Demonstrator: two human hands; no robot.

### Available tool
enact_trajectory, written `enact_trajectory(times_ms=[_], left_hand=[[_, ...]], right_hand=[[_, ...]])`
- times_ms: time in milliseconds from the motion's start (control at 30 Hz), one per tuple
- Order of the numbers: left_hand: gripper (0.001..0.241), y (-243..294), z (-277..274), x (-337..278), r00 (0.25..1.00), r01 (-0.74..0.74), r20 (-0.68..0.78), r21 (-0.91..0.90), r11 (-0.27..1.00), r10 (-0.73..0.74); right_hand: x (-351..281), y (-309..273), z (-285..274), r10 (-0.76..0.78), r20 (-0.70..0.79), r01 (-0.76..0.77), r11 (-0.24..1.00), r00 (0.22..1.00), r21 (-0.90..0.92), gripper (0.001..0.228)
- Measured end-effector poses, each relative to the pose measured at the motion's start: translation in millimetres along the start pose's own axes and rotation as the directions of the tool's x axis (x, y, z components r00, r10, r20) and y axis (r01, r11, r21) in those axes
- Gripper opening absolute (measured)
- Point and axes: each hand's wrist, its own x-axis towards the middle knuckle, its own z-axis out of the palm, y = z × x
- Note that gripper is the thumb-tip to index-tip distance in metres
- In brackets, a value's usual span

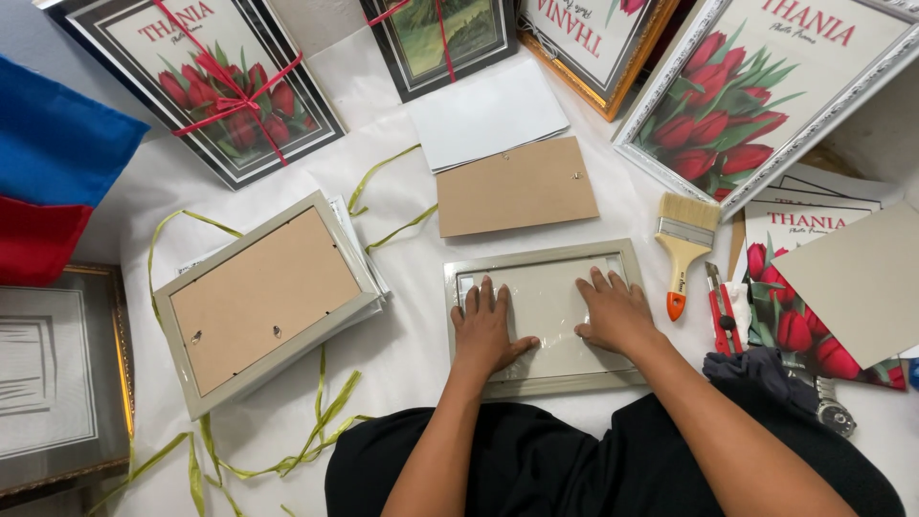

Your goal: Assembling picture frames by cleaning the glass and inserting backing boards.

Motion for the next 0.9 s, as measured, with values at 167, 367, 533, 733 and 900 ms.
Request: enact_trajectory(times_ms=[167, 367, 533, 733, 900], left_hand=[[0.106, 2, -5, 0, 1.0, 0.004, 0.011, 0.0, 1.0, -0.004], [0.112, 8, -11, -11, 1.0, -0.015, -0.01, -0.039, 0.999, 0.014], [0.109, 13, -8, -12, 0.996, -0.069, 0.058, 0.004, 0.998, 0.069], [0.097, 19, -14, -16, 0.996, -0.069, 0.056, 0.028, 0.997, 0.067], [0.083, 29, -30, -21, 0.998, -0.022, 0.057, -0.126, 0.992, 0.029]], right_hand=[[0, -6, 3, -0.014, 0.015, 0.014, 1.0, 1.0, 0.004, 0.087], [-6, -13, -1, 0.006, 0.038, -0.009, 0.996, 0.999, 0.088, 0.087], [-1, -9, 9, -0.013, 0.011, 0.012, 0.997, 1.0, 0.079, 0.085], [-10, -15, 2, -0.018, 0.072, 0.014, 0.998, 0.997, 0.062, 0.073], [-14, -20, 1, -0.038, 0.125, 0.034, 0.999, 0.991, 0.037, 0.071]])
